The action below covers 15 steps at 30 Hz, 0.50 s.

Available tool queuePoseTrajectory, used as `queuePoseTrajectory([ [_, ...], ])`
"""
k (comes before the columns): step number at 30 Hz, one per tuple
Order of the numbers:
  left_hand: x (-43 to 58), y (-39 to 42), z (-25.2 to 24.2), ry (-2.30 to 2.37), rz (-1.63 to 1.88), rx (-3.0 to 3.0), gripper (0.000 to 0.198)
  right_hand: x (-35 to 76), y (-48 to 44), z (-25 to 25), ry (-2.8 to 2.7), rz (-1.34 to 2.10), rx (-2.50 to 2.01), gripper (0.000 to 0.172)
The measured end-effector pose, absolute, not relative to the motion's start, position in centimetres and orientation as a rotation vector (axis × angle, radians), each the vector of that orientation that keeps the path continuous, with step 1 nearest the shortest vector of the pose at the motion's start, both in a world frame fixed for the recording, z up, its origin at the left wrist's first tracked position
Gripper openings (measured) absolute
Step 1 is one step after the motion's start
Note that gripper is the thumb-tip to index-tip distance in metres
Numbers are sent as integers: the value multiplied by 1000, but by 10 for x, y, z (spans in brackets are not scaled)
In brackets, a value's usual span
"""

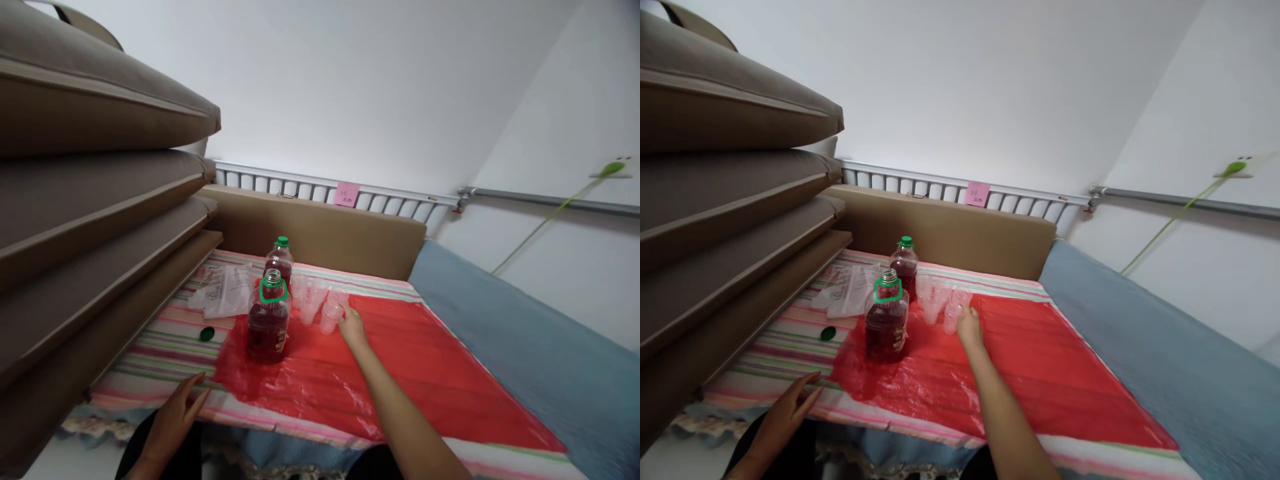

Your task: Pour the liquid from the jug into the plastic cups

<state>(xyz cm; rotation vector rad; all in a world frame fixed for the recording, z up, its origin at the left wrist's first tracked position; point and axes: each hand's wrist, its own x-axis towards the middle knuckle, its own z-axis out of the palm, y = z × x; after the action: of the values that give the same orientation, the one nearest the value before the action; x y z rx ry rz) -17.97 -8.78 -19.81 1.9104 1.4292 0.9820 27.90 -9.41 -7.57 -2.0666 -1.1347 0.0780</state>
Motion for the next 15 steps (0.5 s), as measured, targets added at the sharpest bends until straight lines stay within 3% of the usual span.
queuePoseTrajectory([
  [3,-184,-88,-199,1432,1005,1906,45,282,-79,-66,-1213,46,-2078,25],
  [9,-187,-89,-199,1404,1036,1867,45,286,-101,-37,-1294,-79,-2054,24],
  [15,-186,-90,-194,1344,1112,1810,45,235,-162,-91,-1388,8,-2107,19],
])
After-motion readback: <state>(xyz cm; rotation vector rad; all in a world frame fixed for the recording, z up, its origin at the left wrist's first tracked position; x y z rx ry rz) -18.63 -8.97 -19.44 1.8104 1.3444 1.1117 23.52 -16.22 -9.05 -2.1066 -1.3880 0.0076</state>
